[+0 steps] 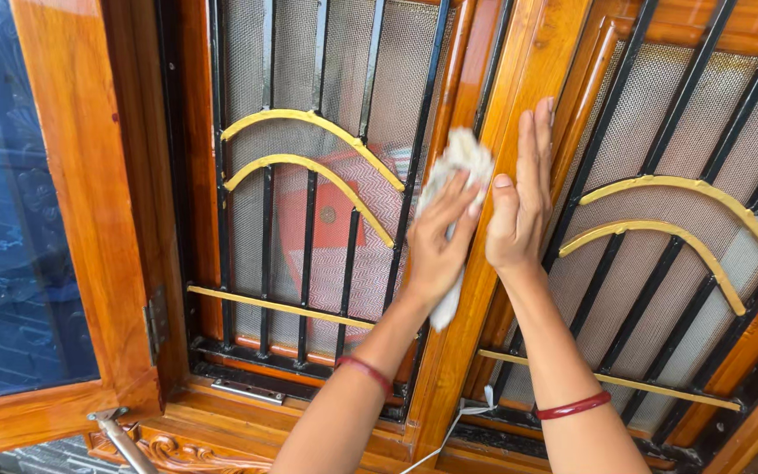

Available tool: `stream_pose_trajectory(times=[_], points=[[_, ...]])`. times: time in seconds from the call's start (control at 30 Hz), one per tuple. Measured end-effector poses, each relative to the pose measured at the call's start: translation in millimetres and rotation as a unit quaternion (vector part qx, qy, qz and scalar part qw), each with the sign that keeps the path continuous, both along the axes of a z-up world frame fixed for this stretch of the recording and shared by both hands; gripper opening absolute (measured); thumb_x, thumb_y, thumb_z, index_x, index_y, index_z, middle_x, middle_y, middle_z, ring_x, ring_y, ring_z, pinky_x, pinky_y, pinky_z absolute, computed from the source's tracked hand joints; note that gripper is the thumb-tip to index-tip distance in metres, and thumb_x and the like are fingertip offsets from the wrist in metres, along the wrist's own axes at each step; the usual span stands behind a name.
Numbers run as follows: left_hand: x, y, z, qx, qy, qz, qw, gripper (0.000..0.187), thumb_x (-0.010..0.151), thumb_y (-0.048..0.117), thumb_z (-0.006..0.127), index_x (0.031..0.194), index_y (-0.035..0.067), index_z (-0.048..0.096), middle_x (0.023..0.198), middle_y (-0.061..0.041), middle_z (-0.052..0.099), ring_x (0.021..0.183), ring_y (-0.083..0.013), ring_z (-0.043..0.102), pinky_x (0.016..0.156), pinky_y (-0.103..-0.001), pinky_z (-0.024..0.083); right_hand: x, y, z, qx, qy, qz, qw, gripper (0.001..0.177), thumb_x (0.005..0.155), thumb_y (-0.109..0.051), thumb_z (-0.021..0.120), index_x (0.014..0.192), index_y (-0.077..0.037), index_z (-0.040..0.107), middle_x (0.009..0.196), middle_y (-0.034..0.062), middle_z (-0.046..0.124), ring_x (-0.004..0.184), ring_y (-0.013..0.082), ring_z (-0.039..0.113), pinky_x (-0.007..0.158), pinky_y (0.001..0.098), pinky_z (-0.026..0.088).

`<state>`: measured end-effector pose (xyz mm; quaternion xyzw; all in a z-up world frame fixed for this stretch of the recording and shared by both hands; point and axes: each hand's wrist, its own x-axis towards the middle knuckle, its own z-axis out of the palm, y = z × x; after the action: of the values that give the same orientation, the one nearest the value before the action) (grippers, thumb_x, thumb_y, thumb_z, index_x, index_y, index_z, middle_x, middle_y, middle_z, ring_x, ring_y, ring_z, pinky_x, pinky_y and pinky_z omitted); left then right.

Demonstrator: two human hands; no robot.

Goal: The person wipes the wooden frame and metal mesh of a window using a white cloth. They systematically clean the vertical and horizontal bars, then move to the mesh sections, and finally wipe the glass pane.

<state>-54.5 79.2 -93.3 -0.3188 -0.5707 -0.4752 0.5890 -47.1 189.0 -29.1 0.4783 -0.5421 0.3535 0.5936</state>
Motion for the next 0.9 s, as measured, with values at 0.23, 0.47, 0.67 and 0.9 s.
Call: stream_pose_trajectory(times=[0.23,0.47,0.67,0.9], points=[[25.4,-26.0,-34.1,-0.036,0.001,0.138,0.990,0.029,0.089,0.007,0.069,0.117,0.005,0.074,0.126,-0.019,0.073,0.117,-0.0283,0.072,0.103,-0.035,0.056,9.0,-3.4,-2.0,-0.020,0.008,-0.044,0.999,0.058,0.107,-0.015,0.032,0.163,0.002,0.033,0.174,0.0194,0.023,0.166,0.0367,0.021,0.138,0.0478,0.017],[0.3,-10.2,62.8,0.067,0.083,0.044,0.993,0.037,0.109,0.017,0.053,0.144,0.008,0.060,0.161,-0.025,0.046,0.155,-0.0386,0.044,0.130,-0.043,0.033,11.5,-4.7,-3.7,-0.023,0.025,-0.084,0.996,0.055,0.110,-0.017,0.032,0.161,0.006,0.034,0.172,0.0228,0.025,0.164,0.0399,0.023,0.138,0.0489,0.019],[-4.5,7.7,41.2,-0.055,0.020,0.039,0.998,0.058,0.116,0.046,0.023,0.162,0.014,0.038,0.173,-0.022,0.031,0.164,-0.0396,0.025,0.135,-0.045,0.020,4.2,-4.4,-3.7,-0.035,0.006,-0.041,0.999,0.057,0.107,-0.013,0.033,0.160,0.007,0.037,0.172,0.0232,0.026,0.164,0.0385,0.025,0.134,0.0464,0.020],[8.4,7.7,-11.7,-0.077,-0.003,0.086,0.993,0.060,0.115,0.047,0.026,0.163,0.012,0.035,0.171,-0.024,0.029,0.163,-0.0440,0.025,0.135,-0.048,0.019,0.4,-2.8,-4.7,-0.023,0.013,-0.033,0.999,0.058,0.108,-0.014,0.031,0.163,0.004,0.034,0.174,0.0196,0.024,0.161,0.0341,0.023,0.136,0.0448,0.019]])
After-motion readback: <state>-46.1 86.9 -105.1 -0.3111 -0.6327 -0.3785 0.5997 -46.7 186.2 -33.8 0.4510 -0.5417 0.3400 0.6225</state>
